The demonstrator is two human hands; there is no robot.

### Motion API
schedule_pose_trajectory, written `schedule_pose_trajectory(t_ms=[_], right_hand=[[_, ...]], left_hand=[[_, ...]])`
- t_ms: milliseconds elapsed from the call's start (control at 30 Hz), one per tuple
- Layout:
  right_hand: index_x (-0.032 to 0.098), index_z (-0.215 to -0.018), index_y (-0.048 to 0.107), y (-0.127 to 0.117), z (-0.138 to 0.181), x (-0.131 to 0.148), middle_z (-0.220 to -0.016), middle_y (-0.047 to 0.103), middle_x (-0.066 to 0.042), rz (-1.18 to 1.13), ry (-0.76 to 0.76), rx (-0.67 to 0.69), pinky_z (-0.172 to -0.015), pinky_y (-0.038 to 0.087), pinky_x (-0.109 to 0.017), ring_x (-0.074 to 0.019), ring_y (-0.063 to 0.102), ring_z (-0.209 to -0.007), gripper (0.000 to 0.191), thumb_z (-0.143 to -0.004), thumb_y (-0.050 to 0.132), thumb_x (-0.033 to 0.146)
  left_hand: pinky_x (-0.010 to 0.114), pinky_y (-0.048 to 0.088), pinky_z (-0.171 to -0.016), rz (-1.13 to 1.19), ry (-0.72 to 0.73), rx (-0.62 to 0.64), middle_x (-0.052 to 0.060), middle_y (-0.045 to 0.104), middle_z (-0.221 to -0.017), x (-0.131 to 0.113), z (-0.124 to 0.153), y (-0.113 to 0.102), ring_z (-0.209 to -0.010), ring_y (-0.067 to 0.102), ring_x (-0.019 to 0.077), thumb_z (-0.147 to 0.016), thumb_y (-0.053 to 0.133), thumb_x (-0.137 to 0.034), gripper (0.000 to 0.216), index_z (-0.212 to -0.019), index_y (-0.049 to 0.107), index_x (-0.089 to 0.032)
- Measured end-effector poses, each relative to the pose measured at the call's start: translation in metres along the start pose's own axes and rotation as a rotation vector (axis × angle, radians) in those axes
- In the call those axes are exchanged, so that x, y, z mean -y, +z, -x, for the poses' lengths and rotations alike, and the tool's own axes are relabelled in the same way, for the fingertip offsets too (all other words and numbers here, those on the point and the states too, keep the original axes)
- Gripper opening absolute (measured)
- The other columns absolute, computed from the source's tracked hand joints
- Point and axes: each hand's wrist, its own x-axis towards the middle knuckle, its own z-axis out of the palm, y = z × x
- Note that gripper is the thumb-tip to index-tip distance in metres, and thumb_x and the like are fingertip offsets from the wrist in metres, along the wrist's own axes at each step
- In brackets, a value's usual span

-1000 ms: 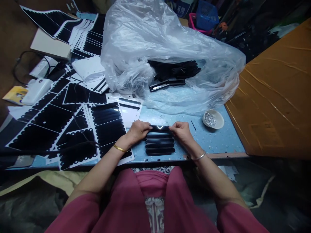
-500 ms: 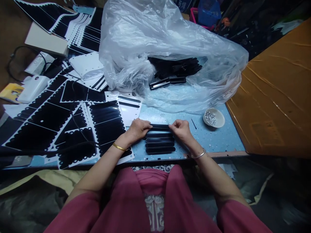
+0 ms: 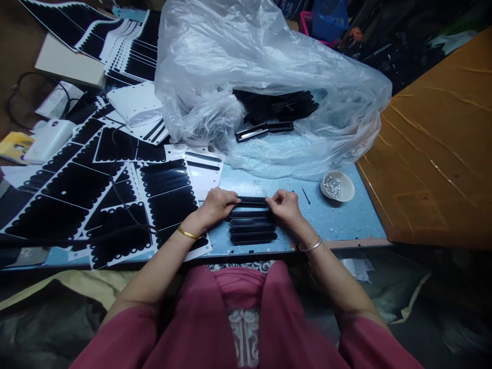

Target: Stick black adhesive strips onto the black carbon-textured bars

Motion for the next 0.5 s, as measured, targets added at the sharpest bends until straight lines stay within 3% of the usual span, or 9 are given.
schedule_pose_trajectory(t_ms=[167,367,500], right_hand=[[0.02,-0.053,0.053,-0.0017,-0.0021,-0.0107,-0.048,0.056,0.0,-0.12,0.052,0.035,-0.047,0.04,-0.027,-0.0138,0.052,-0.046,0.035,-0.059,0.074,0.048],[0.016,-0.08,0.063,-0.0014,0.0019,-0.0107,-0.065,0.067,-0.004,-0.425,0.164,0.125,-0.039,0.041,-0.024,-0.0152,0.059,-0.046,0.043,-0.072,0.062,0.059],[0.016,-0.073,0.064,-0.0014,0.001,-0.007,-0.058,0.064,-0.003,-0.374,0.108,0.164,-0.039,0.04,-0.023,-0.0139,0.057,-0.044,0.047,-0.077,0.056,0.062]], left_hand=[[0.025,0.054,-0.068,0.013,-0.016,0.005,0.001,0.078,-0.087,0.0001,-0.0002,0.0,-0.077,0.073,0.0172,-0.081,0.062,-0.011,0.02,-0.086,0.077,-0.022],[0.026,0.055,-0.073,0.029,-0.072,0.068,0.001,0.078,-0.09,0.0002,-0.0019,-0.0024,-0.083,0.074,0.0174,-0.081,0.063,-0.013,0.019,-0.088,0.077,-0.022],[0.029,0.055,-0.079,0.02,-0.151,0.122,0.001,0.078,-0.092,-0.0023,-0.0051,-0.0076,-0.088,0.073,0.0185,-0.078,0.065,-0.013,0.018,-0.088,0.076,-0.022]])
